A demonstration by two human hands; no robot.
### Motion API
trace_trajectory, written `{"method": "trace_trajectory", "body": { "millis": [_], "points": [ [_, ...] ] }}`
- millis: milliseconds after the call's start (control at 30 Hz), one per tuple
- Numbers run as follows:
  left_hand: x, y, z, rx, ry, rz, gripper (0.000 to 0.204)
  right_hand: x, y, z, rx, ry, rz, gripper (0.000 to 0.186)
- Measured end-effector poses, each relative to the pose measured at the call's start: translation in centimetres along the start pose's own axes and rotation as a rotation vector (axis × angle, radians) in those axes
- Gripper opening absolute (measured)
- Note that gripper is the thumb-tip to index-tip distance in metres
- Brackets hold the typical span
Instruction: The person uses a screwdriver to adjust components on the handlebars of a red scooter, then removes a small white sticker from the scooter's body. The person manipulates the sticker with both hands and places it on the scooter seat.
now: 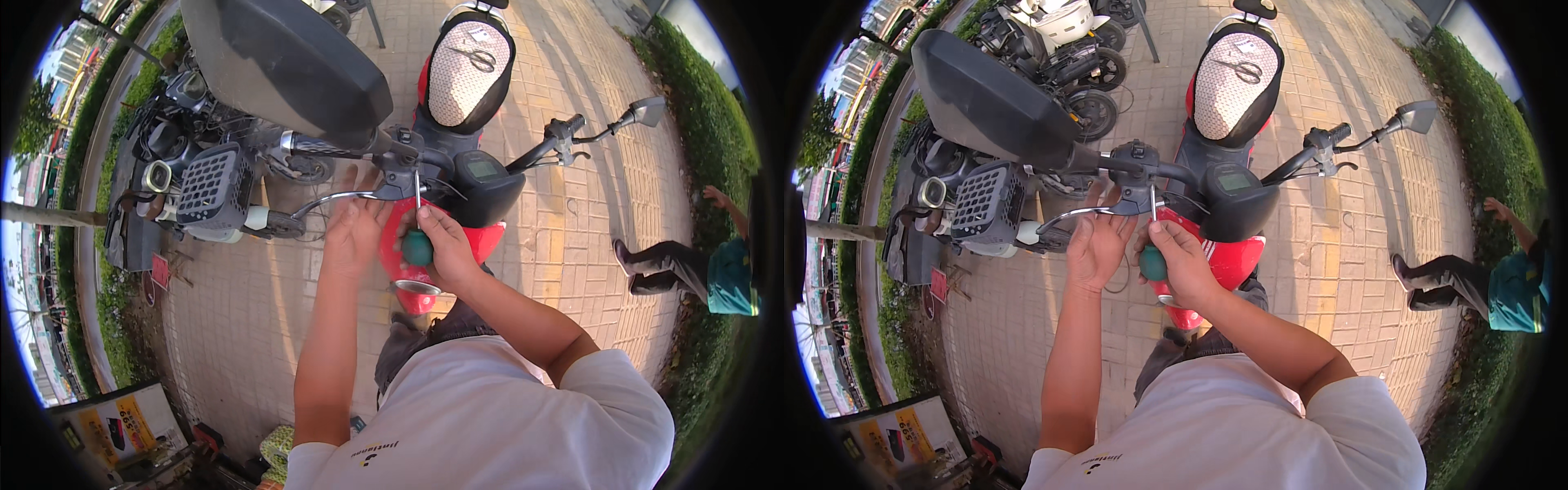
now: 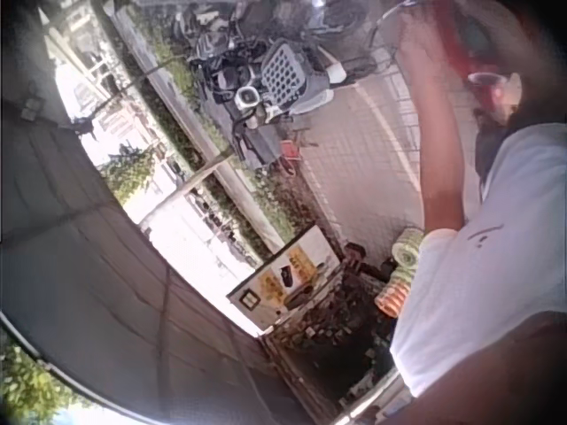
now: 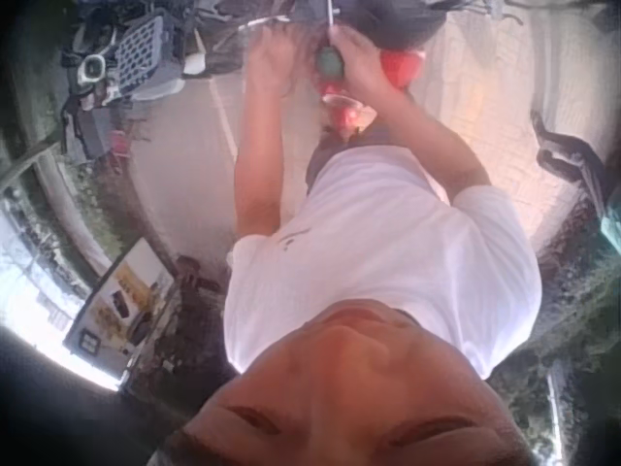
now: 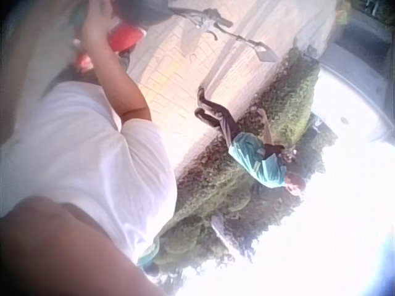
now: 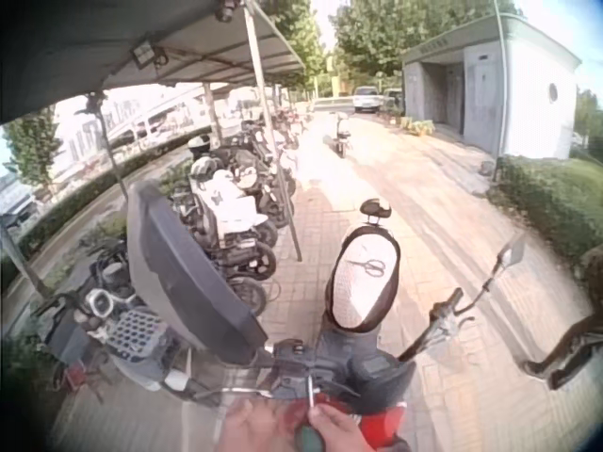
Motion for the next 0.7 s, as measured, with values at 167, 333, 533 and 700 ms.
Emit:
{"method": "trace_trajectory", "body": {
  "millis": [167,333,533,700],
  "points": [
    [-1.9,3.0,-0.6,0.006,-0.11,-0.327,0.082,5.6,-0.3,0.2,0.214,-0.101,0.103,0.045],
    [-1.5,4.2,0.2,-0.131,-0.134,-0.249,0.081,9.2,-1.0,-0.5,0.655,-0.142,0.154,0.059],
    [-1.2,2.9,0.4,-0.085,-0.172,-0.16,0.076,7.2,-2.0,0.1,0.814,-0.328,0.195,0.062],
    [-1.2,2.4,-0.2,-0.311,-0.206,-0.153,0.078,7.2,-1.6,0.3,0.928,-0.472,0.284,0.06]
  ]
}}
Point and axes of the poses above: each hand's wrist, its own x-axis away from the middle knuckle, its own y-axis out of the palm, z = x × y, the point moved 10 cm from there along -x, towards the middle knuckle, and after that the axes turned 10 degrees about -y, right-handed, at the moved point
